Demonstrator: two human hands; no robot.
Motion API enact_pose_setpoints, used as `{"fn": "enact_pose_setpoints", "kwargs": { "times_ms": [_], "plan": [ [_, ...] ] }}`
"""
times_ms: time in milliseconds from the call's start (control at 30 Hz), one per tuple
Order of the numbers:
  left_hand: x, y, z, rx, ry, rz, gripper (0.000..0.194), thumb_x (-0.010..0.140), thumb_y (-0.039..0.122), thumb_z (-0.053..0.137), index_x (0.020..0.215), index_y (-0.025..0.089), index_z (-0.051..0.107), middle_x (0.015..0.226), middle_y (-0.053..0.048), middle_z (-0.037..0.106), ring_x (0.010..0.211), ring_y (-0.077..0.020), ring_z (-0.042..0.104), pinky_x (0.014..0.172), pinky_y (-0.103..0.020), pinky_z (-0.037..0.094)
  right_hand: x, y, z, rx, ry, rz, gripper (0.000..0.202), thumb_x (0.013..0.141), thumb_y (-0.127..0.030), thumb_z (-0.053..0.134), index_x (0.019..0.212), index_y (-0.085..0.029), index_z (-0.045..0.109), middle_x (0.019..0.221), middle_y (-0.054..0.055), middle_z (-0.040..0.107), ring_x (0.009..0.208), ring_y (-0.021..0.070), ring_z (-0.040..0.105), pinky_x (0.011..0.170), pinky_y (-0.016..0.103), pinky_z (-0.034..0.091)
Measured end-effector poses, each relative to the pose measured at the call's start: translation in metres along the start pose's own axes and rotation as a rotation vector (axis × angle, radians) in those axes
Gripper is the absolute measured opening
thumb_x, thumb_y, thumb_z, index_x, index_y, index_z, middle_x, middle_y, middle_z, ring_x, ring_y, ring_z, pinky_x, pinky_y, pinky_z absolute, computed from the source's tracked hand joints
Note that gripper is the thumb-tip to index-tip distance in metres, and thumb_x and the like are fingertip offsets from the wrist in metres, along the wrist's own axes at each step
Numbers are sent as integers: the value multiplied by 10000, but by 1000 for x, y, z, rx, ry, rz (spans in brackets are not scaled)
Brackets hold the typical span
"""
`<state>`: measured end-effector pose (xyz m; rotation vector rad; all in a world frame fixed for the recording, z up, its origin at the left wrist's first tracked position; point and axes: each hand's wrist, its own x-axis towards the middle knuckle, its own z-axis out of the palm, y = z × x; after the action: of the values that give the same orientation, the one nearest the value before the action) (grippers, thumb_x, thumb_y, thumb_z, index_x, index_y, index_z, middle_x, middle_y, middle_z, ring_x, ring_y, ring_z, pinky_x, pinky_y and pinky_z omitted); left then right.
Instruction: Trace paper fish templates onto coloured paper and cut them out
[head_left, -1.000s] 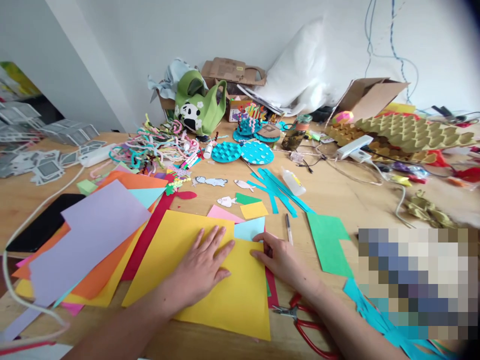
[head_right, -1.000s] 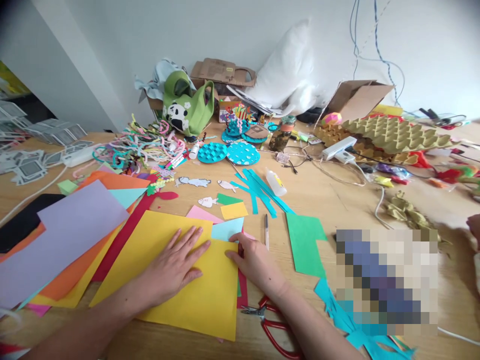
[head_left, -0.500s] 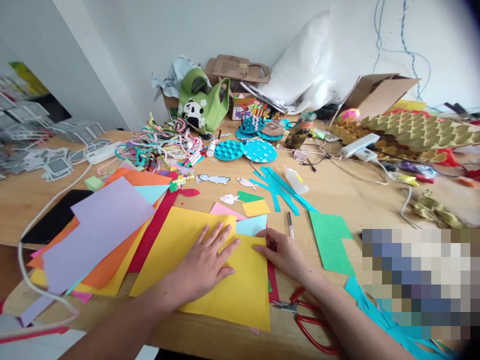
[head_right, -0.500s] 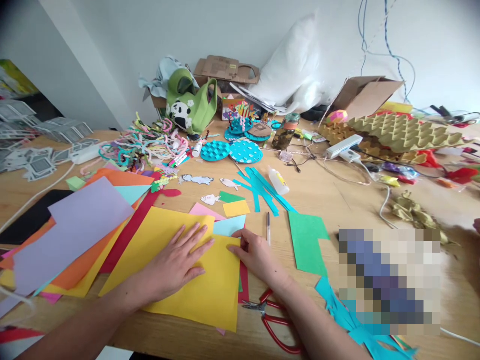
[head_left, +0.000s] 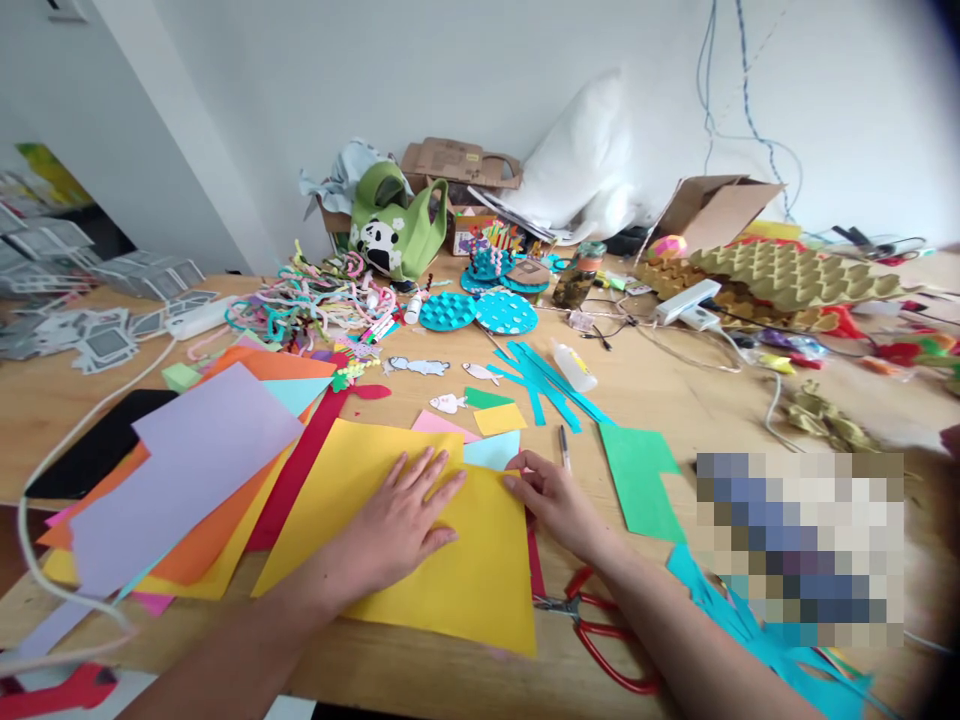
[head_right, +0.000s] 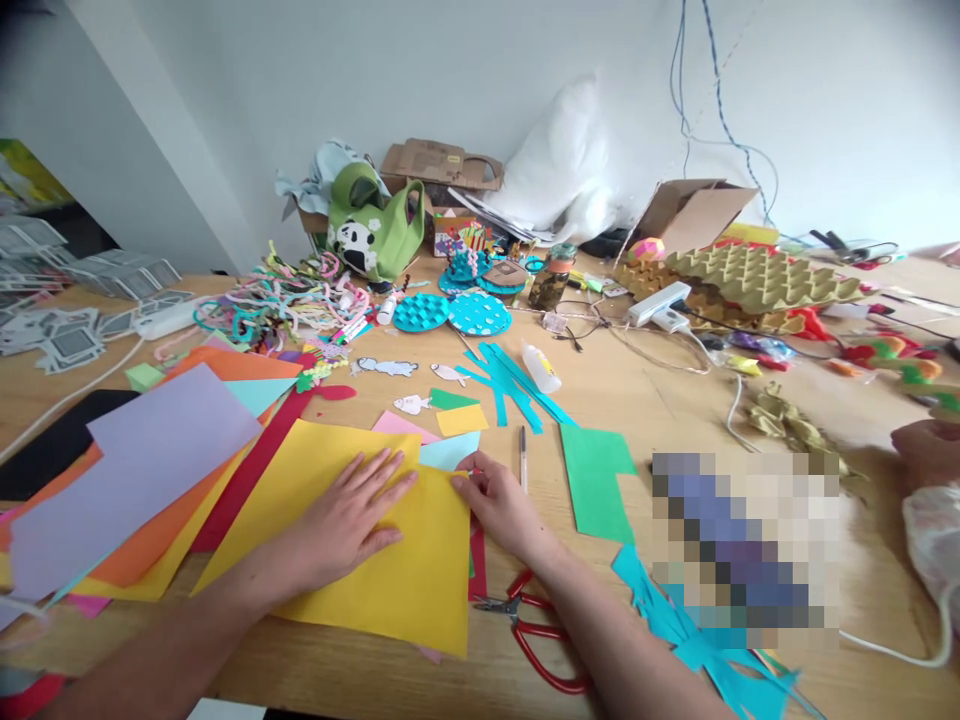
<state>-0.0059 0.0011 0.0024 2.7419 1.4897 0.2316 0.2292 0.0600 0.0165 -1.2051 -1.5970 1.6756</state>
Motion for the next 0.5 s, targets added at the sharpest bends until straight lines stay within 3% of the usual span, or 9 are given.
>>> {"fn": "enact_pose_setpoints", "kwargs": {
  "times_ms": [267,333,433,500],
  "plan": [
    [3,-1,-23,-44,253,-109,614,974,377,379,1510,190,146,1556,-135,224,1444,-275,163,1149,-519,200,0,-7,-8,190,166,-39,371,783,-540,646,877,-220,484,616,-52,583,516,113,545,457,217,385],
    [2,-2,-26,-77,245,-73,703,941,492,411,1513,186,140,1551,-142,236,1439,-301,170,1149,-534,189,0,-9,-10,306,215,-49,350,768,-503,681,880,-234,488,661,-47,618,554,124,583,487,224,418],
    [0,-3,-27,-124,183,70,993,772,744,463,1510,155,155,1544,-177,236,1425,-346,195,1147,-547,181,-1,-15,-10,487,278,-28,355,715,-455,738,870,-250,493,722,-38,662,615,161,640,533,256,472],
    [-1,-2,-28,-135,152,138,1109,684,806,497,1506,139,166,1542,-188,234,1421,-354,201,1150,-544,176,-2,-20,-10,554,323,7,358,686,-437,757,850,-249,500,724,-28,673,629,184,659,538,273,490]
  ]
}}
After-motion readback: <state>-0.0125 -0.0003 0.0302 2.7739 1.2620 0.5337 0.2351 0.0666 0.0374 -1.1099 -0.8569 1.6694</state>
